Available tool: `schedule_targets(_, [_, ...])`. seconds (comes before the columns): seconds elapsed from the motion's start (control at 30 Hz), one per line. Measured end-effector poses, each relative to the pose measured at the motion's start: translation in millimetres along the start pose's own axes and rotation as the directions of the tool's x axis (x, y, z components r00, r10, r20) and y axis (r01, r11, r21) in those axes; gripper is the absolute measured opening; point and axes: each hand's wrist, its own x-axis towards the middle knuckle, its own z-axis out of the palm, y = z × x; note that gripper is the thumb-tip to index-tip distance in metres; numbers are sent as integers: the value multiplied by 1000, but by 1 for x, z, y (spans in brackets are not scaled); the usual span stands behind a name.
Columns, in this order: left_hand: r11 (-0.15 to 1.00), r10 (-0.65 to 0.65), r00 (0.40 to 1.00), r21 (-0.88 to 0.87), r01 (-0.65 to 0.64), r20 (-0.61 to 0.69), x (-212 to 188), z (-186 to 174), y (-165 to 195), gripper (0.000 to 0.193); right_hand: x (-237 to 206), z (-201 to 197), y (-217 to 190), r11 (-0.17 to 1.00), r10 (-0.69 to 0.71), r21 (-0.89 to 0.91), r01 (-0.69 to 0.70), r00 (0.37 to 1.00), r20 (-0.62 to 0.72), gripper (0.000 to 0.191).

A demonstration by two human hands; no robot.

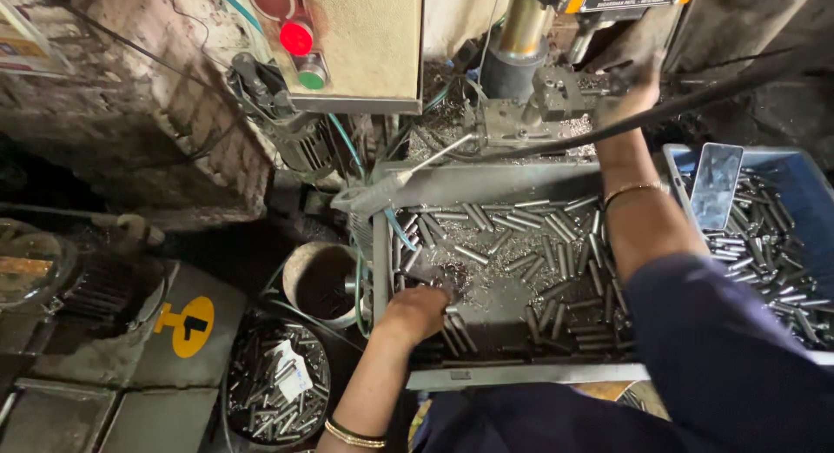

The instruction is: The person repeatedly picks small cylindrical metal parts from a bin, places them into a machine, and pulls a lever to process them. The processed parts fall back into the bin. The person continues this cycle throughout the clip.

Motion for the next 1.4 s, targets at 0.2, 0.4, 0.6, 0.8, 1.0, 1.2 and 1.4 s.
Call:
schedule_targets(0.2, [1000, 0, 1000, -14, 0, -1, -3, -2, -1, 33, -15, -47, -27, 888, -35, -398, 231, 896, 443, 51])
schedule_targets(0.4, [999, -32, 999, 15, 31, 27, -1, -4, 2, 32, -10, -20, -59, 671, 574, -574, -469, 819, 1, 82])
schedule_targets(0.6, [999, -31, 999, 31, 30, 41, -3, -4, 3, 36, 24, -38, -62, 802, 413, -588, -106, 809, 418, 87])
schedule_targets(0.8, [999, 40, 998, 1, -40, -40, -4, -4, 4, 34, 12, -26, -63, 444, 543, -832, -332, 839, -45, 85])
schedule_targets(1.0, [1000, 12, 1000, -1, -12, -5, -3, -3, 3, 29, 22, -1, -73, 920, 319, -308, -244, 921, 222, 71])
schedule_targets(1.2, [998, 56, 998, 16, -55, -33, -2, -3, 1, 28, 6, 14, -49, 210, 406, -807, 551, 702, 585, 28])
schedule_targets(1.4, [1000, 12, 999, -8, -12, 43, 2, 0, -6, 29, -44, 41, -20, -207, 381, -685, 699, 702, 601, 22])
